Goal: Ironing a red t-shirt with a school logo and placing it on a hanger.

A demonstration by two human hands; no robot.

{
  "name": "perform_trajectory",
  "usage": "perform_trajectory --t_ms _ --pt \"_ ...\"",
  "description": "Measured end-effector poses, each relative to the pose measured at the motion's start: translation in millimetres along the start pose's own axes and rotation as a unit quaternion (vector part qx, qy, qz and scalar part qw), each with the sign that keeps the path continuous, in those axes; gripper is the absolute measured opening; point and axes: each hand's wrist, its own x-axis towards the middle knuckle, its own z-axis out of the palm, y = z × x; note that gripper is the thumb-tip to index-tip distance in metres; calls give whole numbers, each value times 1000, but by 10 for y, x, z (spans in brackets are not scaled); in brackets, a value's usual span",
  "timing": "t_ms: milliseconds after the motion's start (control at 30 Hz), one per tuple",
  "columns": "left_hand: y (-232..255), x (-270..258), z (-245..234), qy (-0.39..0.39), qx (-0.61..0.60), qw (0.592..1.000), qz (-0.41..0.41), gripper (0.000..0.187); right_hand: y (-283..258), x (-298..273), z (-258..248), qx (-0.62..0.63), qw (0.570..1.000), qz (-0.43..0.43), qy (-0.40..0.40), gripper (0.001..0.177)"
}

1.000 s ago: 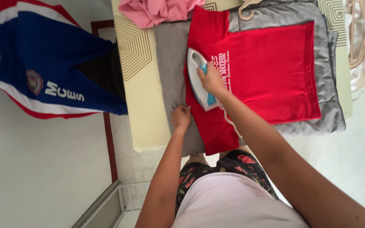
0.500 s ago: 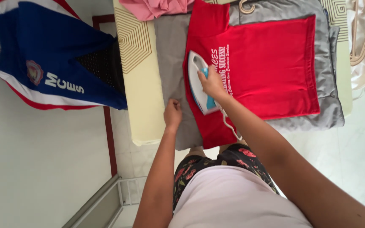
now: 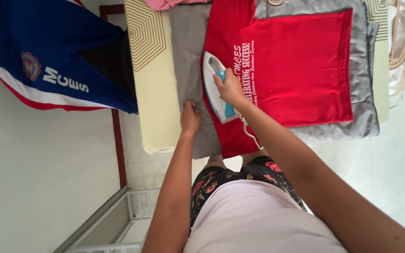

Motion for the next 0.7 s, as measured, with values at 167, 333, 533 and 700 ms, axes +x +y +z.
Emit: perform_trajectory --t_ms 167,333,533,700 --pt "-50 68 35 6 1 1000 6 28 77 -145 22 -40 999 -20 -7 42" --pt "-42 28 -22 -11 -8 1000 -6 28 -3 -60 38 3 1000 -5 15 43" --pt "41 27 -74 -25 -15 999 -22 30 341 -270 116 -100 990 -77 56 45" --pt "33 19 -60 -7 1 1000 19 20 406 -137 287 -76 987 -37 134 47"
